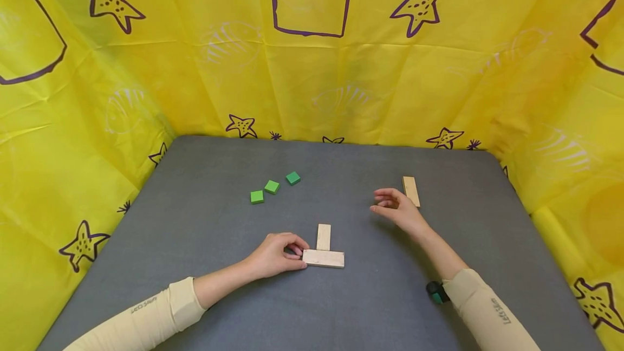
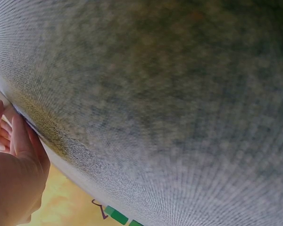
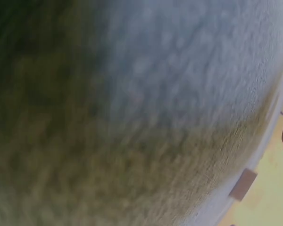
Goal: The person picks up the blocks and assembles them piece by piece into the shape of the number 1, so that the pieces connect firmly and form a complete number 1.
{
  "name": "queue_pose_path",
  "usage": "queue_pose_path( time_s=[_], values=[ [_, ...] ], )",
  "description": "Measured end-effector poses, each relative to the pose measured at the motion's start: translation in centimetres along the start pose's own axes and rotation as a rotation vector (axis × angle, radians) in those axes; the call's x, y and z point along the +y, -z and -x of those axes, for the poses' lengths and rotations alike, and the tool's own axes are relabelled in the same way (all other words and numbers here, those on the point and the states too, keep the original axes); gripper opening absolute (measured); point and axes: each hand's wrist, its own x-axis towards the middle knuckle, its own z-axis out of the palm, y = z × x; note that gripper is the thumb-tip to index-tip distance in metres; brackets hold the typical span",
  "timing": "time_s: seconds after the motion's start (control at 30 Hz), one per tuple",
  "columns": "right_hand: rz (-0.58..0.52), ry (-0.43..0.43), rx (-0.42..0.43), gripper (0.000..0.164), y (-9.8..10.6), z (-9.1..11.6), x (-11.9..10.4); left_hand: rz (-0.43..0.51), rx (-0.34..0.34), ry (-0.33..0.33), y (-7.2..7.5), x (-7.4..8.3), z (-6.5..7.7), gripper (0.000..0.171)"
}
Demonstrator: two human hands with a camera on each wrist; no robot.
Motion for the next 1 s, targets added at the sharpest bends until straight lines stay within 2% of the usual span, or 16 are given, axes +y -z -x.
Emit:
queue_pose_path(
  time_s=[0.37, 1.0],
  values=[
    [0.009, -0.018, 0.050, 0.056, 1.8, 0.1, 0.3, 0.002, -0.002, 0.010, 0.0, 0.0, 0.1, 0.026],
    [-0.017, 0.010, 0.141, 0.056, 4.4, 0.3, 1.3, 0.004, -0.002, -0.002, 0.0, 0.0, 0.0, 0.026]
  ],
)
